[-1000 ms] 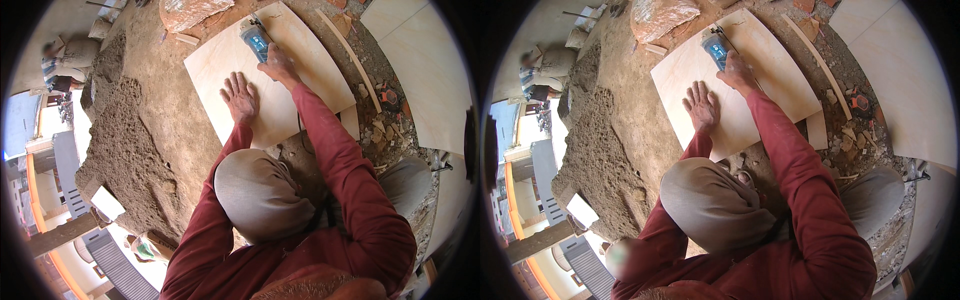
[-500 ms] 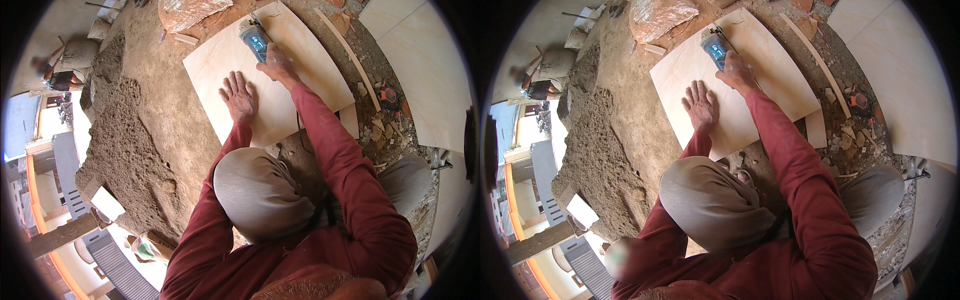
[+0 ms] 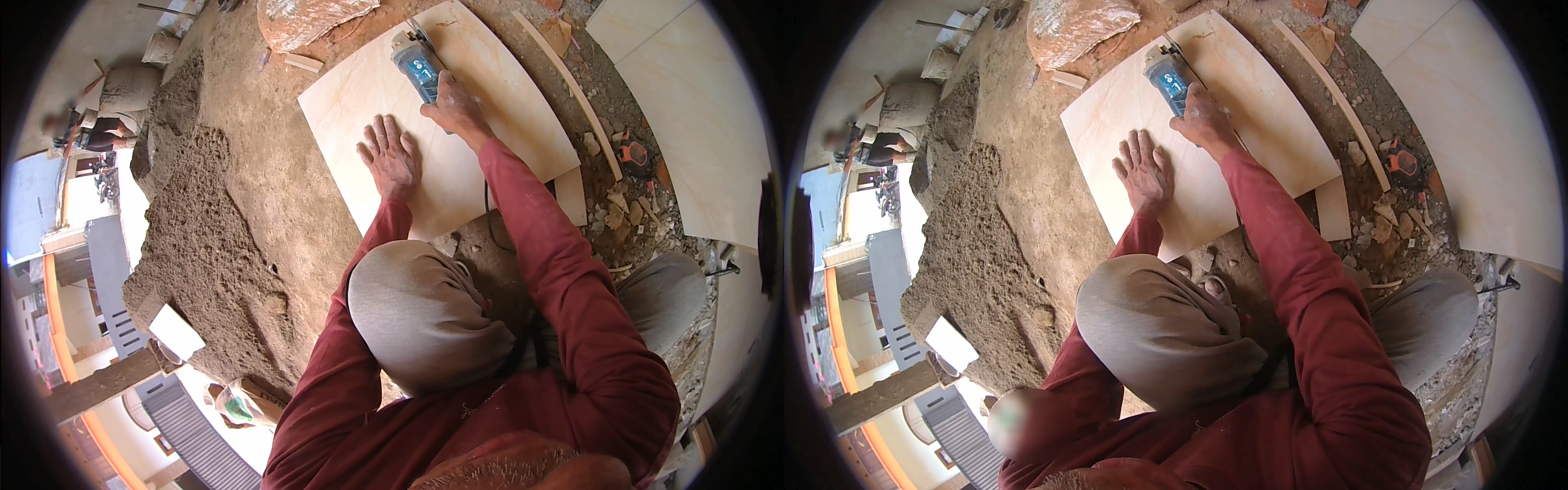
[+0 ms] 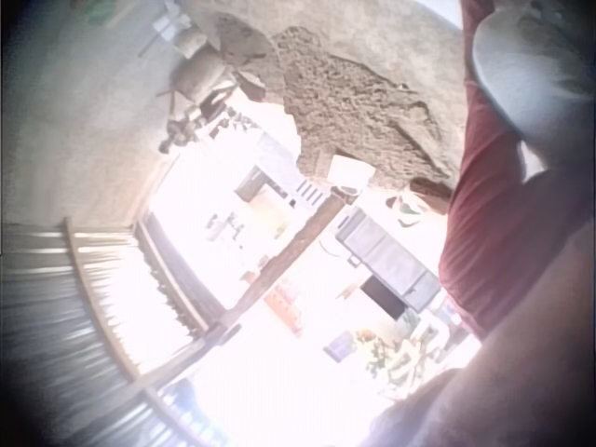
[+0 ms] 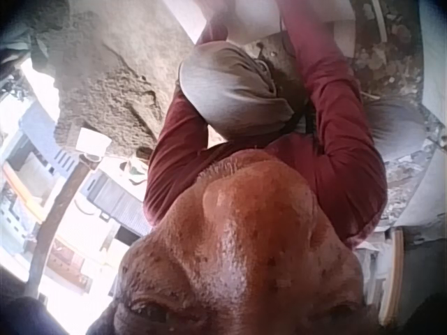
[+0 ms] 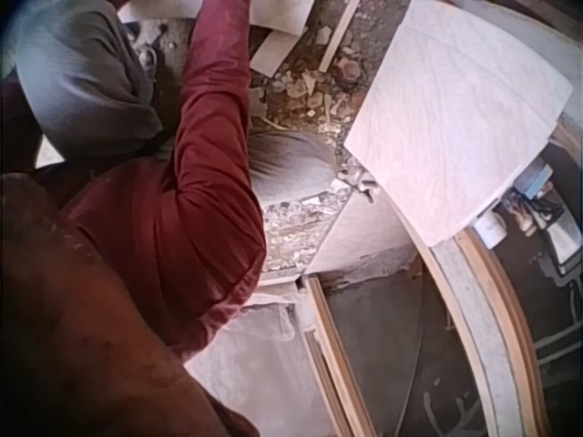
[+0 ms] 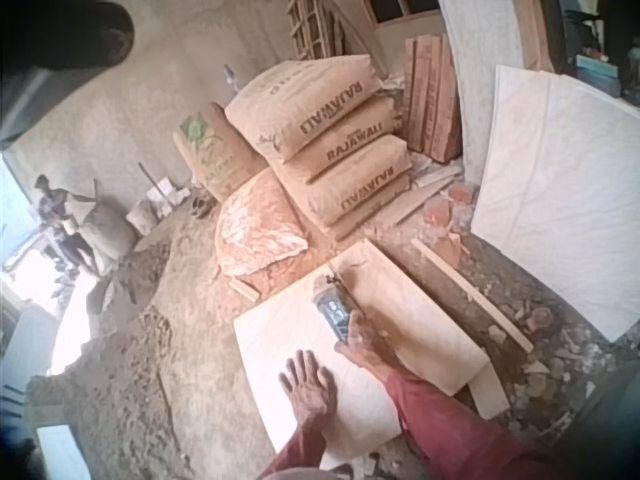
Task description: The person uses an angle grinder to cut a straight line across a large tile, then snaps the cut piece off by hand.
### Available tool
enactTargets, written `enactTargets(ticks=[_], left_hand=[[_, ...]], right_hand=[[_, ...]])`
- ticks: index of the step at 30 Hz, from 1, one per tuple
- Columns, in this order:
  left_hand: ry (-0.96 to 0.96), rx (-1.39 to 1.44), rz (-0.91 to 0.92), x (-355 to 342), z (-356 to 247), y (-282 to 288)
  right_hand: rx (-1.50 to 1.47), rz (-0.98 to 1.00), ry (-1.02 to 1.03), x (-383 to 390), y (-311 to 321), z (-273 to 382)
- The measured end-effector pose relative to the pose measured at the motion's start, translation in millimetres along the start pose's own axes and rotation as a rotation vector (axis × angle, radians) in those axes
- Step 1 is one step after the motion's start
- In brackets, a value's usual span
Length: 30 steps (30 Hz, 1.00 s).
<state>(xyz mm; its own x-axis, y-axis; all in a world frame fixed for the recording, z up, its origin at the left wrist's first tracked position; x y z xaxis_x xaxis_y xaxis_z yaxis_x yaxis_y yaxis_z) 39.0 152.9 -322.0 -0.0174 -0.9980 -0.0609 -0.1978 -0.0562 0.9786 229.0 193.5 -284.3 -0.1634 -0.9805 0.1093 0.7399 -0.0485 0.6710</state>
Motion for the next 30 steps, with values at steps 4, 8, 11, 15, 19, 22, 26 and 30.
enactTargets(ticks=[4, 8, 11, 15, 19, 22, 26, 30], left_hand=[[-0.010, -0.002, -0.005, -1.0, -2.7, -1.8], [-0.005, 0.002, -0.011, -1.0, -0.6, -1.8], [-0.005, 0.010, -0.010, -0.9, -1.8, -1.5], [-0.011, 0.014, -0.012, -1.2, -3.0, -1.3], [-0.004, 0.017, -0.014, -1.1, -0.5, -1.0], [-0.007, 0.019, -0.012, -0.6, -1.8, -1.1], [-0.009, 0.009, -0.012, -1.0, -1.6, -1.7], [-0.016, 0.003, -0.017, -0.9, 1.1, -1.6]], right_hand=[[-0.003, 0.007, -0.009, 1.1, 2.8, -2.9], [0.008, 0.017, -0.013, 1.6, 0.4, -2.6], [0.008, 0.003, -0.005, 1.4, -0.7, -4.3], [0.009, -0.030, 0.033, 2.0, -0.4, -7.6], [0.000, -0.031, 0.036, 7.2, -2.3, -6.4], [0.021, -0.013, 0.028, 7.8, -1.2, -7.4], [0.000, -0.025, 0.014, 7.6, -1.3, -7.2], [0.004, -0.007, 0.010, 8.0, -2.4, -5.7]])
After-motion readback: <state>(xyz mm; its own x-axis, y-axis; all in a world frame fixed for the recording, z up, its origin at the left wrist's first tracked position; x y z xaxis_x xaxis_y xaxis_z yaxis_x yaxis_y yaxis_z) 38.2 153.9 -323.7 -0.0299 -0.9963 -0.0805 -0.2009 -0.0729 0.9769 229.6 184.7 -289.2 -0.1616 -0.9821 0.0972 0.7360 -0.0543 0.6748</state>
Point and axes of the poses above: each hand's wrist, its own x-axis away from the middle knuckle, its own y-axis out of the back of the hand, z = x × y, the point moved 5 cm from there along -x, towards the middle knuckle, and after that the axes turned 8 degrees about y, right-handed, at the moved point
